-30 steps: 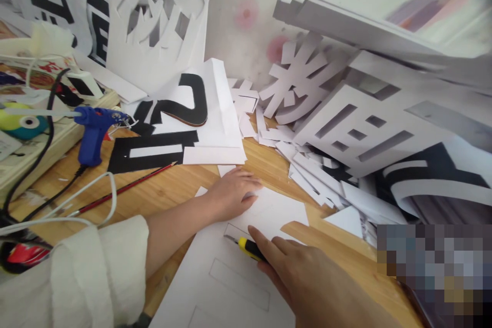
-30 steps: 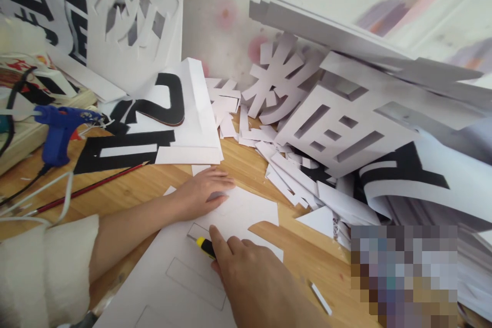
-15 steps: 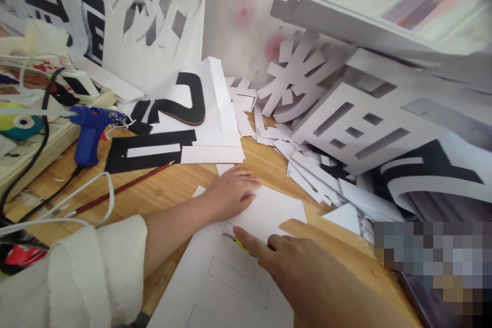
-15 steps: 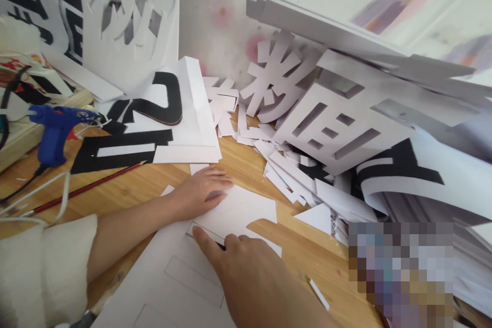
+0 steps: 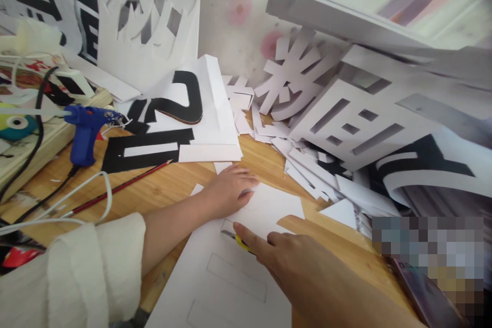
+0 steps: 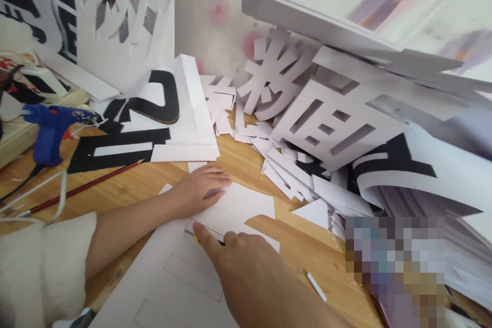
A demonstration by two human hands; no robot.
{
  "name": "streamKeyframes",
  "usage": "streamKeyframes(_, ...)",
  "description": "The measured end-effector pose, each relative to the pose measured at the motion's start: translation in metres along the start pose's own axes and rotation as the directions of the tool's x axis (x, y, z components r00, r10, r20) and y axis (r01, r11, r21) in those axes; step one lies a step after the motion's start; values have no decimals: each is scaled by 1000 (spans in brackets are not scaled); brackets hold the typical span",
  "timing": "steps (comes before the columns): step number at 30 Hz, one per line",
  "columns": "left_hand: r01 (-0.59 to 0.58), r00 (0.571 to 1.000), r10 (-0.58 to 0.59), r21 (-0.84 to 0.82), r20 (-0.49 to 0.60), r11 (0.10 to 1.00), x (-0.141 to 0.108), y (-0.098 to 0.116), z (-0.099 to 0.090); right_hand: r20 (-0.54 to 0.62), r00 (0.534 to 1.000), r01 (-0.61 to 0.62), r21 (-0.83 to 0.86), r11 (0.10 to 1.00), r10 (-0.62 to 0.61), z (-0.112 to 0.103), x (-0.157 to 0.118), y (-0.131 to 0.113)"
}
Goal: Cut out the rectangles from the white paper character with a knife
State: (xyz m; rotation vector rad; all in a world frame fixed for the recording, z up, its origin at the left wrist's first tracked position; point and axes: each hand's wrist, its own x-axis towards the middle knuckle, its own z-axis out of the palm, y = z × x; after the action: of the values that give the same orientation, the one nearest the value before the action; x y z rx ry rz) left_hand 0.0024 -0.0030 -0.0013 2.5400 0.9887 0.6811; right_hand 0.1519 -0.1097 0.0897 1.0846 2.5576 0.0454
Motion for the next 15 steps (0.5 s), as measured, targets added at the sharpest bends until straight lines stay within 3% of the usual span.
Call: streamKeyframes(15,-8,1000,8,4,-8,1000,0,-1,1,-28,999,45,51,998,-43,23,-1,5)
